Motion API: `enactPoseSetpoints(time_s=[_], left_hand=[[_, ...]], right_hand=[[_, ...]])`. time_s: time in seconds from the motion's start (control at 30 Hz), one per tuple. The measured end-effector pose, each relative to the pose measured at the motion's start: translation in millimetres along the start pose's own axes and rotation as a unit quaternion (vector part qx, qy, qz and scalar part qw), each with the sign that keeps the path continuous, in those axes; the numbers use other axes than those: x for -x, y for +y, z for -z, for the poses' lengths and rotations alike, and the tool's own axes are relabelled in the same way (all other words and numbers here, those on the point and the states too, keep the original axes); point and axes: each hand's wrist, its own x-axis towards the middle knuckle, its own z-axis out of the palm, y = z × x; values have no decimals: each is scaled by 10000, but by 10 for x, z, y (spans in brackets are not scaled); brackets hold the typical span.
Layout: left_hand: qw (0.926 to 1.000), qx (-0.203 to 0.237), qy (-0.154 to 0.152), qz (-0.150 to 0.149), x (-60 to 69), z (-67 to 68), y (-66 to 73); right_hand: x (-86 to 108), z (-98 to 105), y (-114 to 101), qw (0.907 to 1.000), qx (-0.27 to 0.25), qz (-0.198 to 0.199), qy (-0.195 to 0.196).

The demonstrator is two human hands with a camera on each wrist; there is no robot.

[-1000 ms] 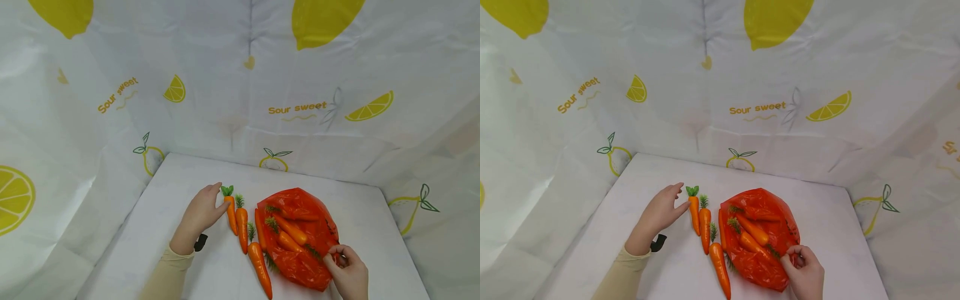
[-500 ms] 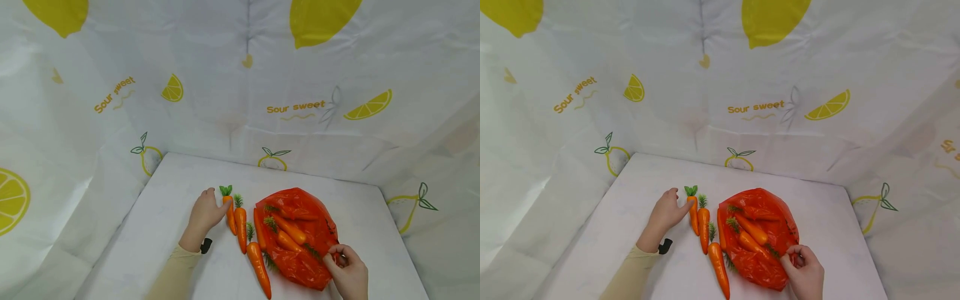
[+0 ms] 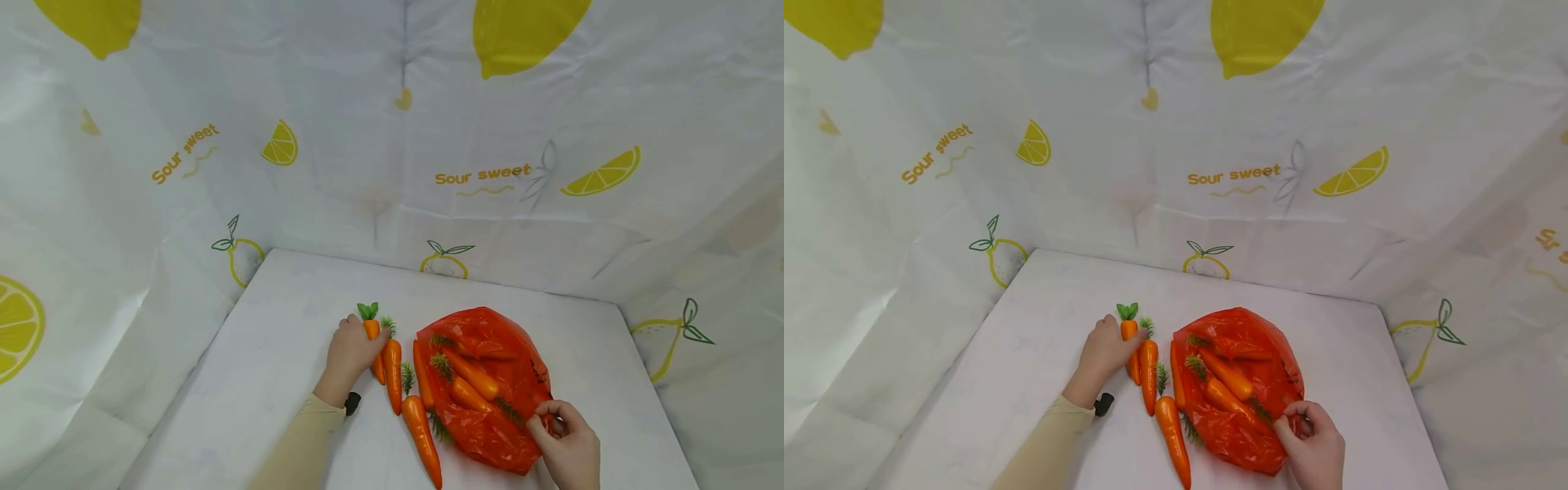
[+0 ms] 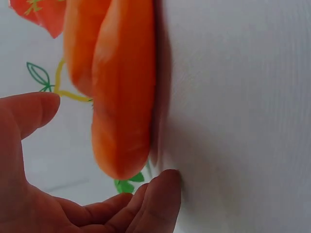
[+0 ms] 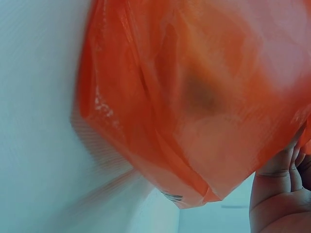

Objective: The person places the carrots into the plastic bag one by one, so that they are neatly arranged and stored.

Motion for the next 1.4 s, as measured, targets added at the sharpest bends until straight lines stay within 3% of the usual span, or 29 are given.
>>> enactPoseSetpoints(time_s=[0.37,1.13,1.4], left_hand=[[9998,-127,-29,133,-59,-108,18],[9998,-77,-174,17,-110,-71,-109],[10000,-33,-23,57,-112,-9,-136]], right_hand=[[-19,-21,7,10000,14,-18,-19],[-36,-50,-4,9996,178,-197,-131],[-31,-54,23,9997,66,-160,-161]])
